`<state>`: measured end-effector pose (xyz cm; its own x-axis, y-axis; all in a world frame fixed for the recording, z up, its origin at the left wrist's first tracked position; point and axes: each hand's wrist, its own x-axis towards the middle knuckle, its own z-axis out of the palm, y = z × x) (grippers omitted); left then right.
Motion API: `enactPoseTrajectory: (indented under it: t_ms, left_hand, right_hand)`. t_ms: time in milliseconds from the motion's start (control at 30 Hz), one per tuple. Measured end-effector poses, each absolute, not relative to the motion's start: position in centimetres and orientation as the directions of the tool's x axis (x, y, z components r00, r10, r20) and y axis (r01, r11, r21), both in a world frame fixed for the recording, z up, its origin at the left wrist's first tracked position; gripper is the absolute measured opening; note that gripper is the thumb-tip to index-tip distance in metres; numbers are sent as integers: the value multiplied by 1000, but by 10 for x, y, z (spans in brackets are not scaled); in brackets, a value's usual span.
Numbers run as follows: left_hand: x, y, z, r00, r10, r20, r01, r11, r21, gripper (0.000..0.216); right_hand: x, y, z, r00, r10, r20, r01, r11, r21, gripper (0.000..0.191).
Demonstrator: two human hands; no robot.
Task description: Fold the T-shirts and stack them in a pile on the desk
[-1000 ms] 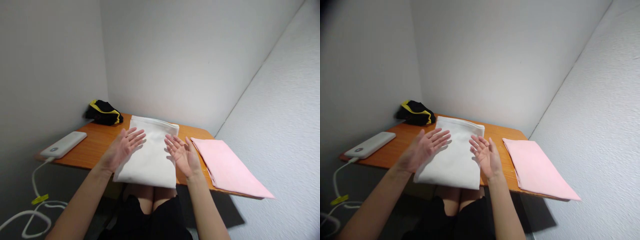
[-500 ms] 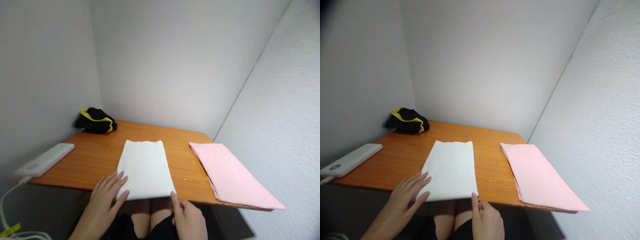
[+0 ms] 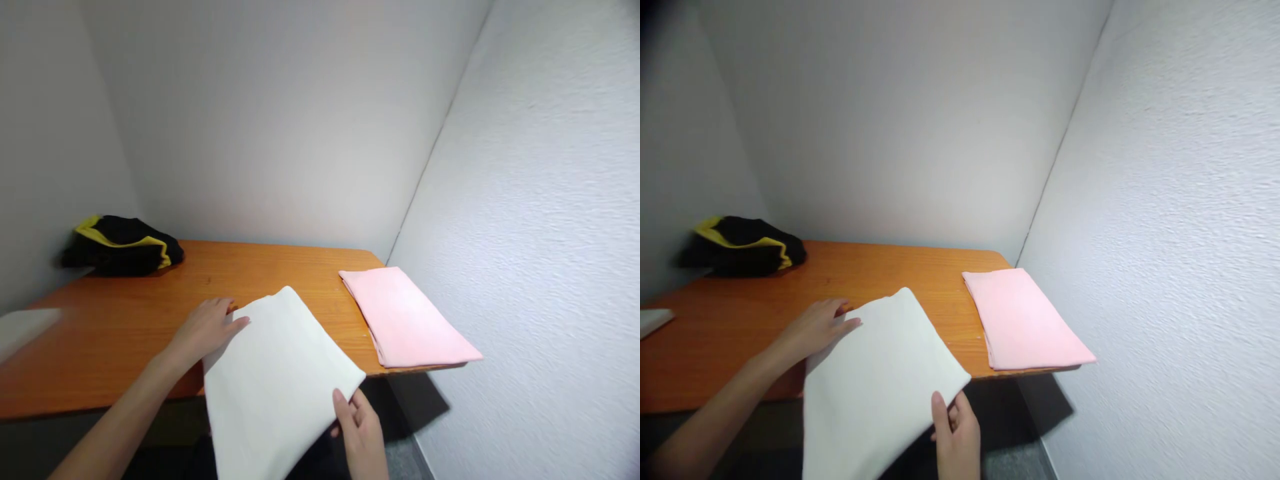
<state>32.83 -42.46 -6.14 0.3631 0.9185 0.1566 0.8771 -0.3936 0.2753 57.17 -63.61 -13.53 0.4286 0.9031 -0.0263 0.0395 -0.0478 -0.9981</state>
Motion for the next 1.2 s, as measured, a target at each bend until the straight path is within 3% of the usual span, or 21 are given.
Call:
enactPoseTrajectory:
  t_ms: [100, 233, 367, 467, 600, 700, 800, 900, 1000, 1100, 1200]
  left_hand:
    - [344, -423, -73, 374, 923, 97, 876, -385, 290, 47]
    - [349, -427, -92, 404, 907, 119, 830, -418, 369, 37]
    - [360, -445, -83, 468, 867, 171, 811, -499, 307, 35]
    - [387, -461, -45, 432, 891, 138, 875, -452, 176, 39]
    - [458, -459, 32, 499, 802, 329, 856, -515, -41, 45]
    - [534, -441, 87, 576, 656, 487, 780, -620, -87, 38]
    - [603, -433, 110, 628, 523, 576, 681, -728, -82, 35]
    - [638, -451, 88, 686, 419, 595, 585, -804, -107, 36]
    - [639, -488, 30, 824, 322, 467, 400, -913, -76, 27]
    - [628, -515, -24, 908, 318, 274, 333, -943, -9, 25]
    - [621, -522, -45, 913, 333, 235, 340, -940, 13, 15]
  right_hand:
    - [577, -639, -139, 459, 888, -21, 36, -43, -998, 62]
    - [576, -640, -137, 559, 825, 77, 124, 9, -992, 52]
    - [583, -642, -118, 606, 771, 196, 193, 97, -976, 38]
    - [603, -640, -94, 617, 745, 253, 186, 174, -967, 34]
    - [650, -633, -55, 705, 612, 359, 159, 356, -921, 29]
    - [695, -625, -32, 782, 467, 414, 161, 490, -857, 29]
    - [742, -617, -32, 847, 409, 339, 119, 476, -871, 35]
    - [782, -612, -57, 874, 459, 158, -5, 333, -943, 44]
    - [805, -610, -89, 858, 512, 31, -97, 220, -971, 47]
    - [812, -608, -106, 842, 539, 19, -116, 215, -970, 49]
    - [813, -604, -104, 851, 524, 29, -87, 194, -977, 51]
